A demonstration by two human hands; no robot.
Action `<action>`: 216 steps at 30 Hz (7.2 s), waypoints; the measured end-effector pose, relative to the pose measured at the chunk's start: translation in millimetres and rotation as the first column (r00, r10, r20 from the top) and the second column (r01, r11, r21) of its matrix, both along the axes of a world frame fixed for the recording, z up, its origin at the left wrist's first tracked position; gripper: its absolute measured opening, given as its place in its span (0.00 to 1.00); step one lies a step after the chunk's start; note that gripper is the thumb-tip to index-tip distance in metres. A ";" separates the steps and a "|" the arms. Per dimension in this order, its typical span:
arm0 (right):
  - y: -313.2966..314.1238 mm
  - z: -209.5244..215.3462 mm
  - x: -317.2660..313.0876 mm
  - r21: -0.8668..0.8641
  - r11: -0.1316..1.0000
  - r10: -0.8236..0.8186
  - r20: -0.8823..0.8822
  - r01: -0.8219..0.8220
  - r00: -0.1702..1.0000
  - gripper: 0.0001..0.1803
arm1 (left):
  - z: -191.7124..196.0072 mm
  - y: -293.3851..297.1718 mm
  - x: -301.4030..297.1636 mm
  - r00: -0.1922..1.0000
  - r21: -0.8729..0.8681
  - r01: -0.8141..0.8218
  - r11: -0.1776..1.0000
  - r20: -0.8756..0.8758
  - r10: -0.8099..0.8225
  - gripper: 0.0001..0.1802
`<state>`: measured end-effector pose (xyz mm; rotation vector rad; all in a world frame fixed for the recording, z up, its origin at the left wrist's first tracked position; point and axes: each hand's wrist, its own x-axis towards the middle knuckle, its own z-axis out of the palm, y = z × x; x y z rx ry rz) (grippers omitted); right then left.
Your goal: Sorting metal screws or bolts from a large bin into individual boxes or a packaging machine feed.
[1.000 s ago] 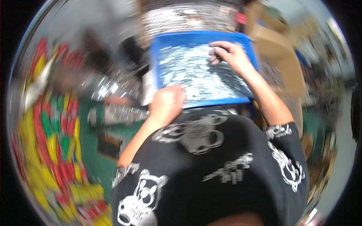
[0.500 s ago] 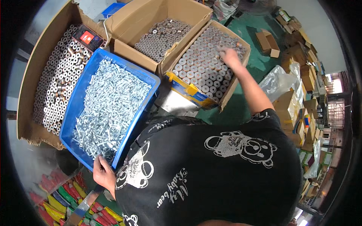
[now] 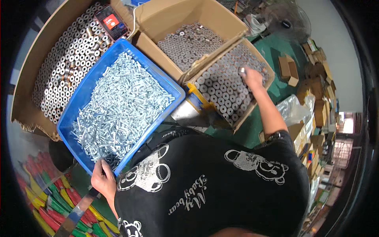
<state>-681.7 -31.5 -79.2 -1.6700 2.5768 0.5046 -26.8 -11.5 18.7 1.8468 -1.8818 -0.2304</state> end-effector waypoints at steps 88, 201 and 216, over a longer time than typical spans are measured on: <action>-370.9 69.2 532.7 0.093 0.773 0.607 0.181 -0.628 0.774 0.33 | -1.9 6.6 28.9 0.981 -0.076 0.096 0.992 -0.162 -0.107 0.10; -229.1 71.5 519.7 -0.039 0.345 0.801 0.533 -0.938 0.273 0.14 | -18.4 17.5 33.6 0.961 -0.183 0.098 0.978 -0.237 -0.141 0.11; -174.8 115.8 560.0 -0.185 0.758 0.344 0.928 -0.625 0.142 0.14 | -27.2 10.4 40.6 0.946 -0.178 0.188 0.966 -0.230 -0.227 0.10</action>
